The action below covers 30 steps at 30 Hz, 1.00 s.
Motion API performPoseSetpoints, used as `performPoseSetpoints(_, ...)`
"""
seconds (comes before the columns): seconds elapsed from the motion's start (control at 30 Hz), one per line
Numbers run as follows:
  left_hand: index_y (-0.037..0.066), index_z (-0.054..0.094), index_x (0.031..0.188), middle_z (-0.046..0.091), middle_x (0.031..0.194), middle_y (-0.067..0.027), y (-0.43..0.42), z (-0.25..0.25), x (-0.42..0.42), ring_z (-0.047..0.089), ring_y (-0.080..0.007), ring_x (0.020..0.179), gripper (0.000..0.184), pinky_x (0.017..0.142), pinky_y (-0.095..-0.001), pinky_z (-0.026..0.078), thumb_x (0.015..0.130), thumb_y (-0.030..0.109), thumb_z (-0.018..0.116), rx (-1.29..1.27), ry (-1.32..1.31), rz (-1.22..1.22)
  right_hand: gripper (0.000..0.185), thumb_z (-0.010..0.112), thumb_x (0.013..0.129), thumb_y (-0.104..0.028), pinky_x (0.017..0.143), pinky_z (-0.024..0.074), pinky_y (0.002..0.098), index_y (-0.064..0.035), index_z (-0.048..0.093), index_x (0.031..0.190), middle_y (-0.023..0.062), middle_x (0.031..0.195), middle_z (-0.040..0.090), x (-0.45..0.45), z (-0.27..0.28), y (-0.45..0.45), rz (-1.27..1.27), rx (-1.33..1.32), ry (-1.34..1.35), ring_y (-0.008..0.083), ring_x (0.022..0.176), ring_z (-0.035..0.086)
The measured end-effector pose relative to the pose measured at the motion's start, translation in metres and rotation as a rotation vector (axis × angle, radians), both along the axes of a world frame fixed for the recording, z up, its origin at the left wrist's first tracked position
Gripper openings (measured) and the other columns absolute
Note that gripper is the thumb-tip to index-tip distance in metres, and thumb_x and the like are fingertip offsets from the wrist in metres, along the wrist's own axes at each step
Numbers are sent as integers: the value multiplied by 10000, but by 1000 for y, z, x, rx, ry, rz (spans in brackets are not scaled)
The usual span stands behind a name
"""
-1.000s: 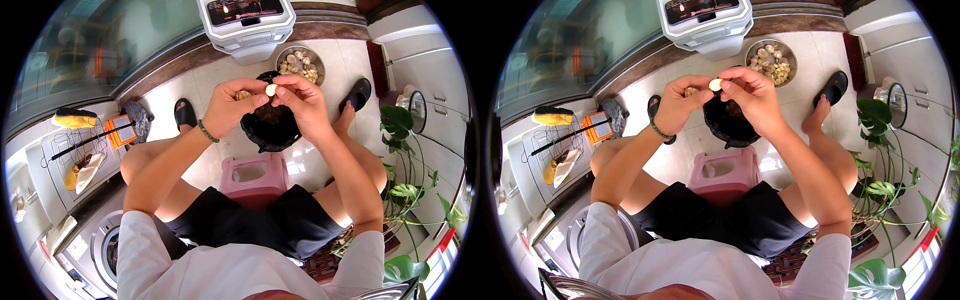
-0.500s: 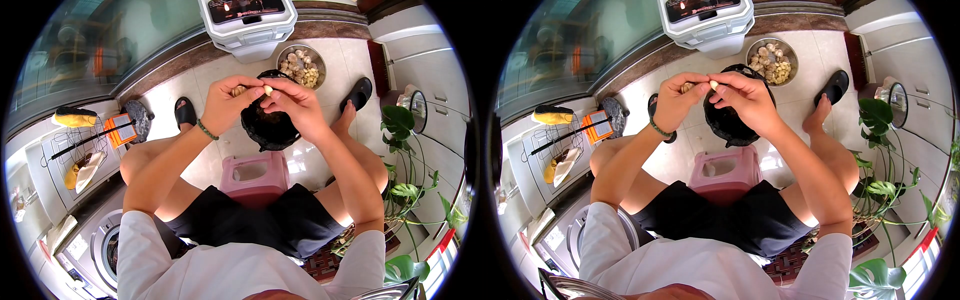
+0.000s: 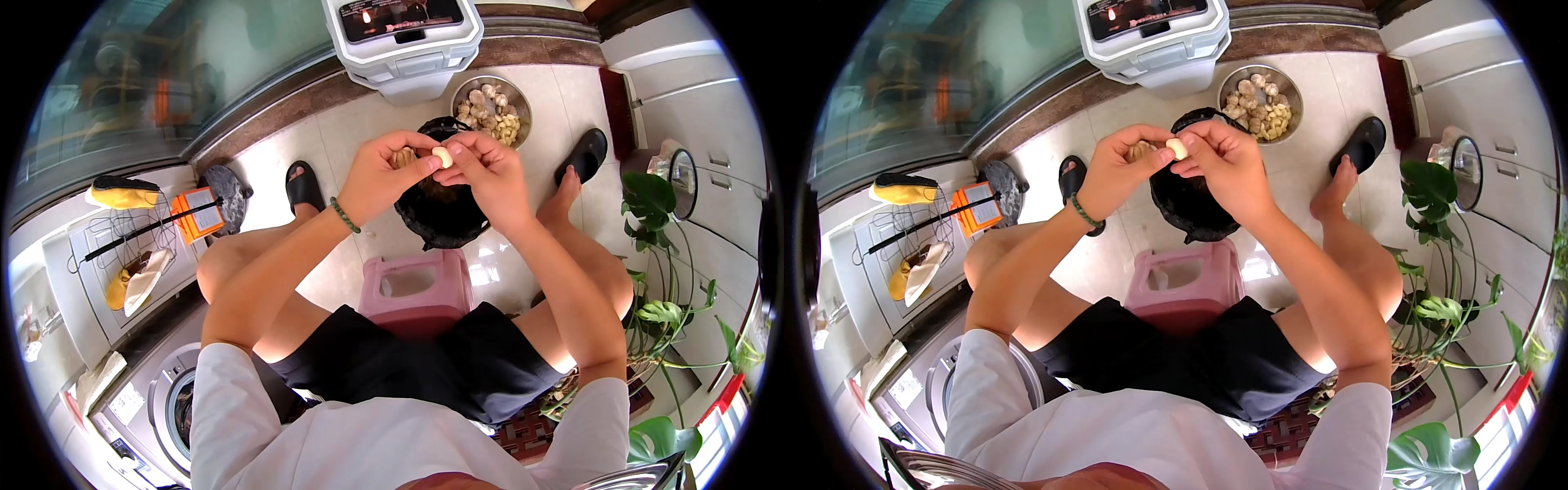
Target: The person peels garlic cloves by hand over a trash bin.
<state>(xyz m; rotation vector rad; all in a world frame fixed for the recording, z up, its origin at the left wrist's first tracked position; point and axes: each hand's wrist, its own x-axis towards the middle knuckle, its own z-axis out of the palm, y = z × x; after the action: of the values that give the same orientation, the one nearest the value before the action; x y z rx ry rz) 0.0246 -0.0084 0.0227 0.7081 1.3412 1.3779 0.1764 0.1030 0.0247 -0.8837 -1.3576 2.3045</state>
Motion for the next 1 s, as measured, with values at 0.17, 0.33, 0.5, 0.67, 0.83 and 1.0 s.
performPoseSetpoints(0.17,0,650,1002,641,895,5,2,-1,-3,544,-34,759,145,669,-194,465,885,75,689,-50,-114,18,184,616,934,-70,677,545,236,24,625,1092,64,905,678,-2,-8,-5,-16,82,95,113,745,655)
performPoseSetpoints(0.33,14,649,990,631,840,11,2,-11,-10,536,-51,699,153,652,-185,449,905,138,676,-147,-83,-75,203,614,939,-103,650,537,224,15,650,1099,44,908,669,5,-18,6,79,79,-76,87,724,631)
performPoseSetpoints(0.5,14,626,1090,622,874,-9,-2,-34,-9,547,-68,734,253,680,-223,466,914,195,617,-413,-33,-198,211,586,942,-105,629,539,224,-3,645,1117,24,887,657,21,-54,13,38,17,-216,89,696,622)
performPoseSetpoints(0.67,10,535,1256,604,983,-24,-9,-30,-4,555,-92,851,369,767,-246,470,908,129,575,-516,32,-256,249,579,932,-125,669,570,279,-16,604,1154,36,935,637,43,-77,11,94,-121,-376,122,744,631)
performPoseSetpoints(0.83,110,522,1313,581,1086,-11,-14,-36,0,507,-60,850,441,702,-207,409,873,77,519,-513,7,-289,280,598,941,-149,769,565,317,-19,558,1186,53,1017,621,61,-99,40,-229,-333,-290,150,855,626)
performPoseSetpoints(1.0,113,475,1364,575,1170,-31,-10,-33,0,522,-70,871,499,741,-224,436,869,56,504,-550,-52,-282,514,552,963,-172,807,563,339,24,339,1389,138,1200,564,61,-103,50,-459,-445,-246,209,917,635)
